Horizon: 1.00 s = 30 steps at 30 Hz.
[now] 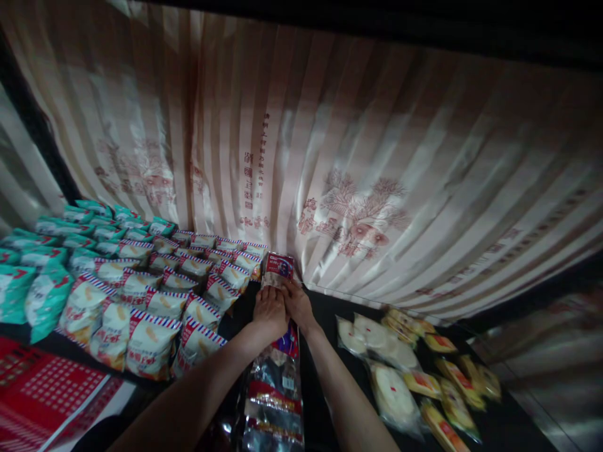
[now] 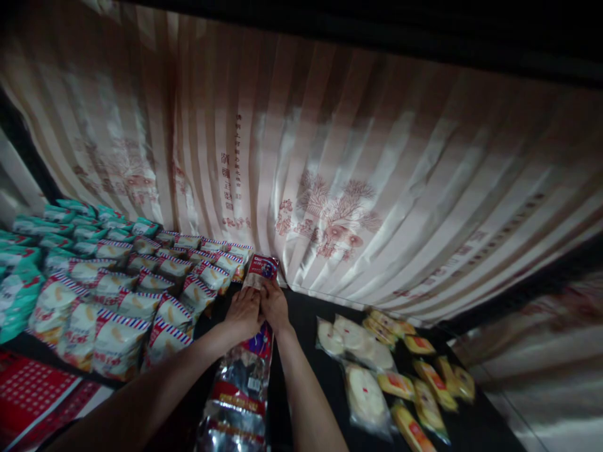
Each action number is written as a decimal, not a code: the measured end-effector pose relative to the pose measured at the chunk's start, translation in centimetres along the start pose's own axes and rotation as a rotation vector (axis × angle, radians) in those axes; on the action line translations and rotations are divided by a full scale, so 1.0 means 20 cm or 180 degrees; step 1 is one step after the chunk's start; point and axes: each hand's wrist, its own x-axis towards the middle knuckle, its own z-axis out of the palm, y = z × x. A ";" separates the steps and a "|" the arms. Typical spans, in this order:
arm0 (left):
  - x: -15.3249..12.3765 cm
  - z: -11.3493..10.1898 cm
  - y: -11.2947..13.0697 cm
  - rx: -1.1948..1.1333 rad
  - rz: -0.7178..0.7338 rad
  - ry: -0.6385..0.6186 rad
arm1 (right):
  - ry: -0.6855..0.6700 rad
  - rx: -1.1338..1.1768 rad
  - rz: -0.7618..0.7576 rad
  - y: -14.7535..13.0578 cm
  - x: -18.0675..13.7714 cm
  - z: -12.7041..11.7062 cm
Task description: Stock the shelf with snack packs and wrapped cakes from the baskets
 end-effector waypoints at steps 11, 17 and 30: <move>0.13 0.00 -0.01 -0.0054 -0.0040 0.0044 | 0.0079 0.0234 0.0040 0.01 0.11 0.01; 0.12 0.03 -0.03 -0.0146 -0.0042 0.0085 | 0.0236 0.0338 0.0137 0.01 0.06 -0.01; -0.51 -0.02 -0.06 -0.1724 0.0093 0.1363 | 0.1591 0.2120 0.0781 -0.21 -0.73 -0.28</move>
